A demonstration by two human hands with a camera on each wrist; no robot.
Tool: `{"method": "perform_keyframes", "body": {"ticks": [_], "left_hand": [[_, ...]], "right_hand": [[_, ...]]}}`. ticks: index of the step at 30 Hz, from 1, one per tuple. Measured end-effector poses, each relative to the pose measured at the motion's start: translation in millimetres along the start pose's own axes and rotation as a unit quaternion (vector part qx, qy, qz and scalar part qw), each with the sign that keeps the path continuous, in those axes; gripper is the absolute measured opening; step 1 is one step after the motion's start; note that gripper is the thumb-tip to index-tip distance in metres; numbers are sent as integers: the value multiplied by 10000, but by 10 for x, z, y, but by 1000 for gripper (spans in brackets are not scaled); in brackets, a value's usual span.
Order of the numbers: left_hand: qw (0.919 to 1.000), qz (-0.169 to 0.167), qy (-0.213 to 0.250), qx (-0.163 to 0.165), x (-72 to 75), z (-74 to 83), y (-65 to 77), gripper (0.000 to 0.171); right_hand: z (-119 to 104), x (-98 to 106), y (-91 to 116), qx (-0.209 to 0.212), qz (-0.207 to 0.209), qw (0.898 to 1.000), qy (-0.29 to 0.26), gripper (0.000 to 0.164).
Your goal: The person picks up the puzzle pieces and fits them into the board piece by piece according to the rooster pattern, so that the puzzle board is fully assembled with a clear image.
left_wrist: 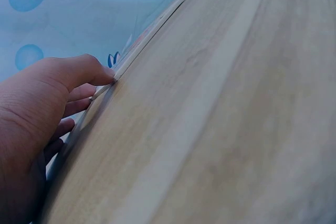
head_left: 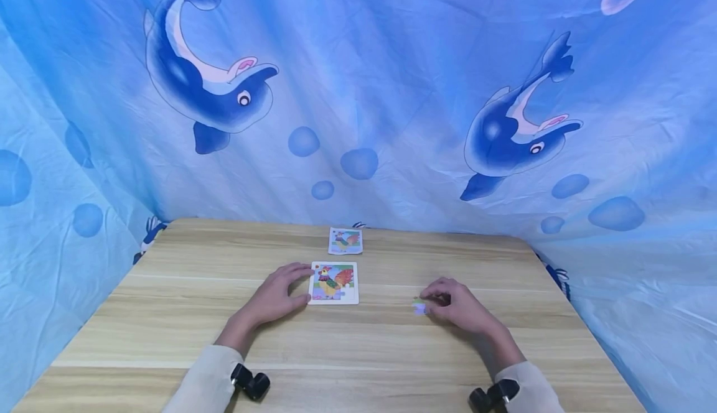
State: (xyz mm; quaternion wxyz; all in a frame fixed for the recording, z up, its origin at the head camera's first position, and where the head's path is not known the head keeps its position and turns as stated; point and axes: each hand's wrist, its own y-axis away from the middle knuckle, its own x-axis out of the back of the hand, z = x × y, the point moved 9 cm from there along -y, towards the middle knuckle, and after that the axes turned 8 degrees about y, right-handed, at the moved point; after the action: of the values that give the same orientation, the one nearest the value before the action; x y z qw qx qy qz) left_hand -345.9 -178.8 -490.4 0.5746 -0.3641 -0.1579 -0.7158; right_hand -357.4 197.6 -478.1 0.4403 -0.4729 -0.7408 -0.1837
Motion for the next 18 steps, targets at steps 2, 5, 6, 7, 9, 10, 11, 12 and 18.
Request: {"method": "perform_keyframes", "body": {"ticks": [2, 5, 6, 7, 9, 10, 11, 12, 18], "left_hand": [[10000, 1, 15, -7, -1, 2, -4, 59], [10000, -2, 21, -6, -4, 2, -8, 60], [10000, 5, 21, -18, -3, 6, -9, 59], [10000, 11, 19, -4, 0, 5, -9, 60], [10000, 22, 3, 3, 7, 6, -8, 60], [10000, 22, 0, 5, 9, 8, -7, 60], [10000, 14, 8, 22, 9, 8, -7, 60], [10000, 13, 17, 22, 10, 11, -5, 59], [10000, 1, 14, 50, 11, 1, 1, 59]], "right_hand": [[14, -5, 8, -3, -32, 10000, -49, 23], [36, -11, 19, -29, -32, 9999, -165, 28], [43, -14, 22, -46, -28, 9998, -174, 29], [50, -16, 24, -62, -17, 9998, -170, 30], [58, -20, 25, -67, 20, 9998, -162, 31], [62, -25, 25, -70, 29, 9999, -145, 31], [63, -30, 24, -62, 42, 9999, -119, 30], [65, -36, 24, -68, 51, 9999, -94, 30], [77, -60, 22, -156, 124, 9998, 32, 25]]}}
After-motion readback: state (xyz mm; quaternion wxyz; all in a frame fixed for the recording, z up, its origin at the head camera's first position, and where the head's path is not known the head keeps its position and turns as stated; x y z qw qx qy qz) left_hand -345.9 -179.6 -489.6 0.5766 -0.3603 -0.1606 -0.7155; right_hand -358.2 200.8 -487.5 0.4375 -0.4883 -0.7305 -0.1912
